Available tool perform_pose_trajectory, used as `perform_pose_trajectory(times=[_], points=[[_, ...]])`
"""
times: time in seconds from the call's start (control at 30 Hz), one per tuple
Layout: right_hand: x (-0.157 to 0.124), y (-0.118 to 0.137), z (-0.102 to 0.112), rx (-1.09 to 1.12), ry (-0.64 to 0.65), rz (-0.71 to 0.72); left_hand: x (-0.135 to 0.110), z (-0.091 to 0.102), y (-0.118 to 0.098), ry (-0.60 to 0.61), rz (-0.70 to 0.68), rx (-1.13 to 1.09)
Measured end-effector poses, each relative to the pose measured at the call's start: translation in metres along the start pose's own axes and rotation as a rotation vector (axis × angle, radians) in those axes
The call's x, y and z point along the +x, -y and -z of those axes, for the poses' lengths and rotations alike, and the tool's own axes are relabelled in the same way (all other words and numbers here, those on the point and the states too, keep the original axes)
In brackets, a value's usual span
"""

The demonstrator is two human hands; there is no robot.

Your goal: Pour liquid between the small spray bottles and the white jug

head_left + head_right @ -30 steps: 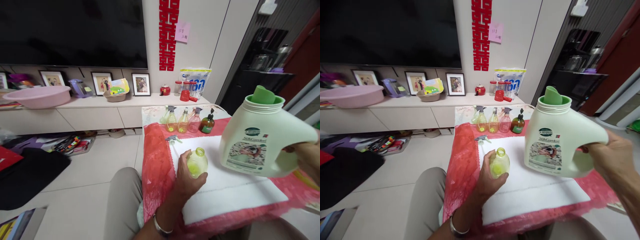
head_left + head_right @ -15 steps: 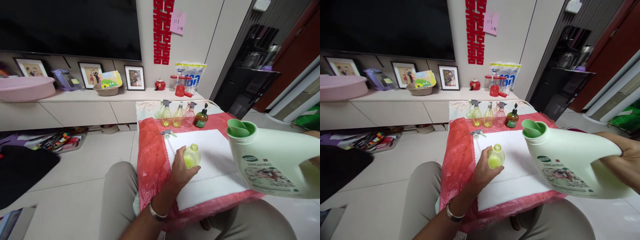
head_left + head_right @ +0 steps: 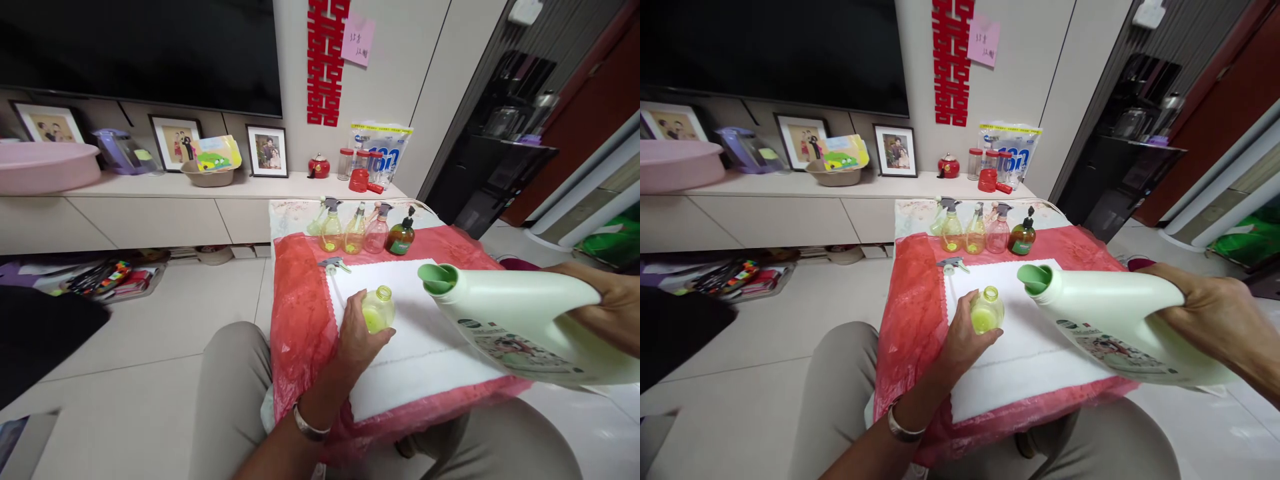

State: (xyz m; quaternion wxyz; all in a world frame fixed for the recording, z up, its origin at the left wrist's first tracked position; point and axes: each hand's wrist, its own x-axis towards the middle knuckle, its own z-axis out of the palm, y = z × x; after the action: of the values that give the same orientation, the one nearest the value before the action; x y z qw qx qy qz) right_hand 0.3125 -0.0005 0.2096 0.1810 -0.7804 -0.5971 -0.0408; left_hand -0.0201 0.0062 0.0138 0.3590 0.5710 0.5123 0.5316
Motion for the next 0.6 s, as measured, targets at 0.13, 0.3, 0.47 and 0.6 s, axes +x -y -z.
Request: perform_pose_trajectory(times=[0.13, 0.3, 0.47, 0.6], points=[[0.006, 0.001, -0.001, -0.042, 0.014, 0.050, 0.000, 0.001, -0.002, 0.016, 0.003, 0.011], [0.009, 0.016, 0.004, -0.127, 0.095, -0.006, -0.001, 0.005, -0.008, 0.044, -0.002, 0.002], [0.013, 0.024, 0.007, -0.202, 0.134, 0.046, -0.001, 0.006, -0.010, 0.064, 0.014, -0.007], [0.016, 0.029, 0.009, -0.286, 0.210, 0.038, -0.001, 0.005, -0.009, 0.057, 0.002, -0.006]])
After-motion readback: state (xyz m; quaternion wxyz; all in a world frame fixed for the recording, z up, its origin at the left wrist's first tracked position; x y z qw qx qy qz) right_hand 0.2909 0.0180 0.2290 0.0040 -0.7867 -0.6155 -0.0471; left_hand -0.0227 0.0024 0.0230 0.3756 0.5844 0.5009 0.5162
